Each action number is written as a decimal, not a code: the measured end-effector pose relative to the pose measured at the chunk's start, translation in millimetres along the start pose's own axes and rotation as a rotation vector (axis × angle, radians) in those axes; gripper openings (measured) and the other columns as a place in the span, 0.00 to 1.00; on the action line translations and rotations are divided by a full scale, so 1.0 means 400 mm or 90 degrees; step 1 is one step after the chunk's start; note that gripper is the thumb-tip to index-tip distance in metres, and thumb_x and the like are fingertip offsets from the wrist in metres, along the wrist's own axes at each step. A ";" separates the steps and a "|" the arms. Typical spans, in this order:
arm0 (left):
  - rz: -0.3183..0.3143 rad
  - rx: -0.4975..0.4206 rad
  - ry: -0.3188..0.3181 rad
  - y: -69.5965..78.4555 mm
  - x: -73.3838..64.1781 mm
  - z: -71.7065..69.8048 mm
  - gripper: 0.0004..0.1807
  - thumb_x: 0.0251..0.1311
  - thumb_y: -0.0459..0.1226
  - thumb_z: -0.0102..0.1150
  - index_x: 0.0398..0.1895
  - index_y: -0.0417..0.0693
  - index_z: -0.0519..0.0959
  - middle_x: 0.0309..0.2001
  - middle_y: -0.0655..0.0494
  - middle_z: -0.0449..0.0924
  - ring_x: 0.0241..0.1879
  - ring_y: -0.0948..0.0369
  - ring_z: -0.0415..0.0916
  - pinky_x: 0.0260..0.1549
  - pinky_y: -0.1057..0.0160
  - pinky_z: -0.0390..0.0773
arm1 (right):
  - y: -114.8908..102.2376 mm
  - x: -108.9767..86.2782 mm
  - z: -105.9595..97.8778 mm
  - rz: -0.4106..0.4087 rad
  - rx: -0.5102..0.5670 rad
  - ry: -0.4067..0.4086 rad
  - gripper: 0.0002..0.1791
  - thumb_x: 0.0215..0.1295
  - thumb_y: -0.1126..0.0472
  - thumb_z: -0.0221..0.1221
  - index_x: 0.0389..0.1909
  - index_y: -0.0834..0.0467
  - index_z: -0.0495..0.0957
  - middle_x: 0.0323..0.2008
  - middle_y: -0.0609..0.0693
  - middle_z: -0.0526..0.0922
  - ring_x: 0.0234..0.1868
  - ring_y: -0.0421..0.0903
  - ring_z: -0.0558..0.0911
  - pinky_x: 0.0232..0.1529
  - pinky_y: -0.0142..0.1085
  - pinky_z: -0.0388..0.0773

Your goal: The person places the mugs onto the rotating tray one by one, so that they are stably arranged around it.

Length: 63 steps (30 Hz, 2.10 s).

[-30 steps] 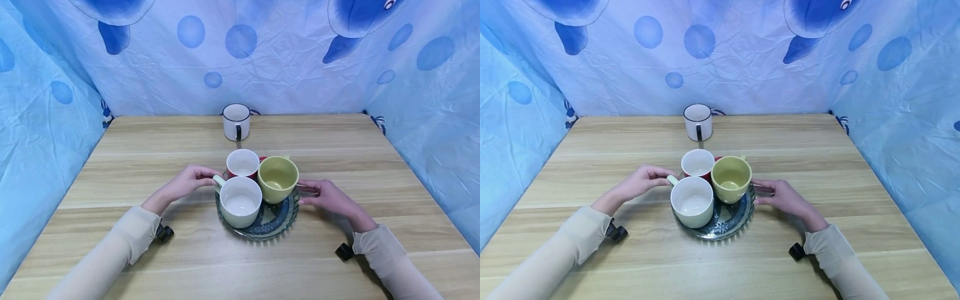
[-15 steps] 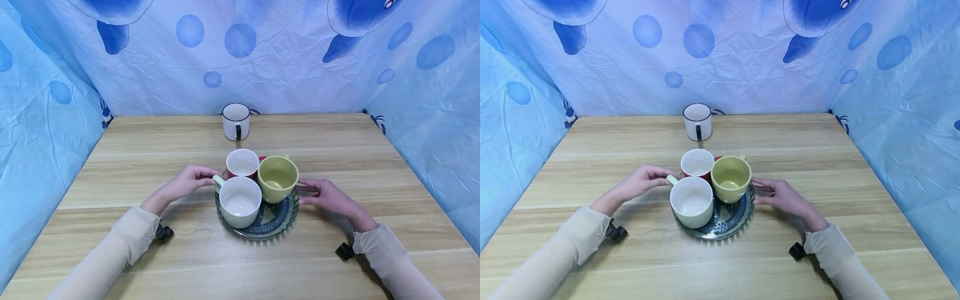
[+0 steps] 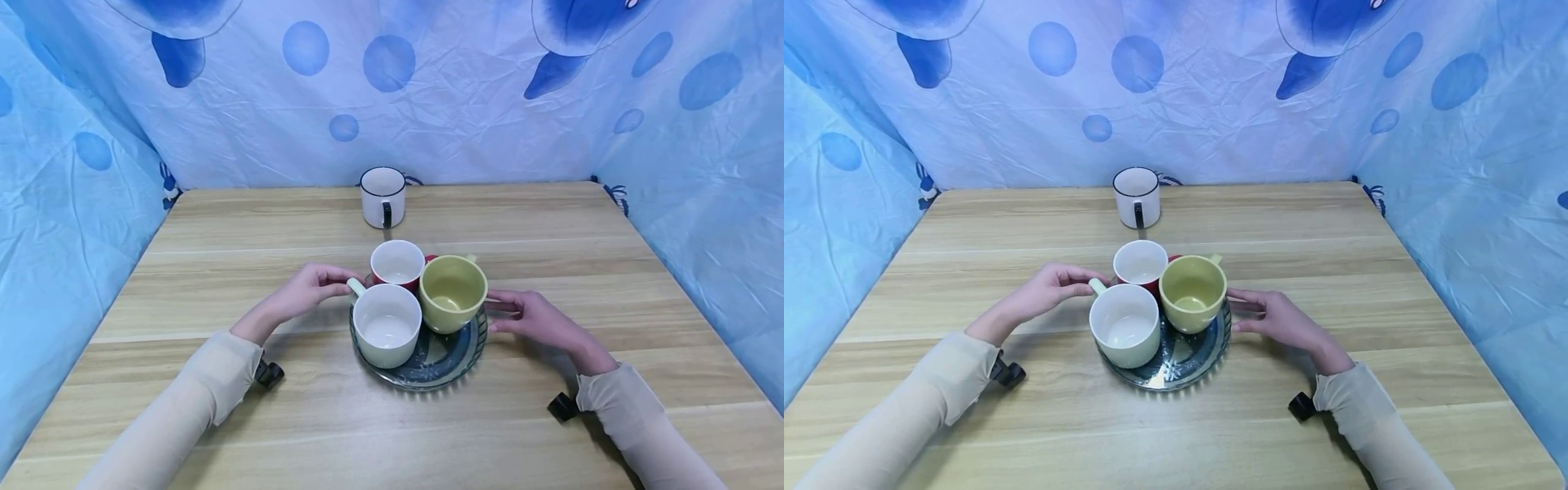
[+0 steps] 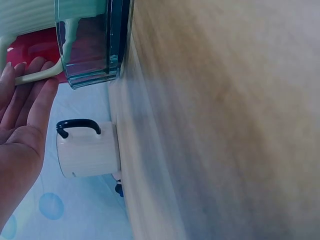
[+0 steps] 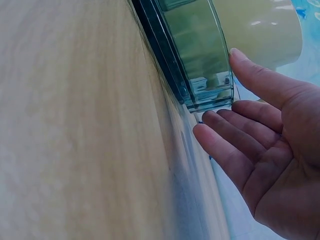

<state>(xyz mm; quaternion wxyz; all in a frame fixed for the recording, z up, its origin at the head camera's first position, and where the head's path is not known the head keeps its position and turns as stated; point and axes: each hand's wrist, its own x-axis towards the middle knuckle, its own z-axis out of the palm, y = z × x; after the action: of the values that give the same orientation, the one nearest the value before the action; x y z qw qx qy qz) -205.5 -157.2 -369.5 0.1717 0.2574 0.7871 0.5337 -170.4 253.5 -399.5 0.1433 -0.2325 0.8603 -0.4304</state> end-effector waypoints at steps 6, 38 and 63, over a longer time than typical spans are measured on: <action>-0.009 0.027 0.009 0.003 0.011 -0.005 0.16 0.65 0.30 0.56 0.54 0.35 0.79 0.54 0.42 0.82 0.50 0.73 0.78 0.54 0.71 0.79 | 0.005 0.001 -0.002 -0.005 -0.006 -0.001 0.36 0.59 0.59 0.66 0.66 0.68 0.66 0.61 0.66 0.74 0.60 0.62 0.77 0.60 0.47 0.75; -0.062 0.059 0.072 0.016 0.050 -0.039 0.17 0.66 0.32 0.56 0.57 0.38 0.78 0.56 0.45 0.81 0.58 0.53 0.78 0.59 0.58 0.78 | 0.007 0.007 -0.012 0.005 -0.037 0.003 0.32 0.59 0.60 0.66 0.63 0.70 0.69 0.60 0.65 0.76 0.60 0.61 0.77 0.61 0.48 0.74; -0.079 0.040 0.176 0.021 0.061 -0.150 0.20 0.68 0.41 0.55 0.59 0.42 0.77 0.58 0.50 0.80 0.61 0.59 0.75 0.65 0.57 0.73 | 0.011 0.003 -0.007 0.004 0.040 -0.015 0.30 0.61 0.63 0.64 0.62 0.72 0.69 0.58 0.68 0.76 0.51 0.23 0.77 0.55 0.21 0.76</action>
<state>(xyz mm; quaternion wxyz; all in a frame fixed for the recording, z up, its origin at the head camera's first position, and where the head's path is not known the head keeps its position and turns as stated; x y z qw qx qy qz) -256.2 -185.4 -339.3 0.0861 0.1379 0.8337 0.5277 -174.0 257.2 -401.4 0.1619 -0.2301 0.8455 -0.4538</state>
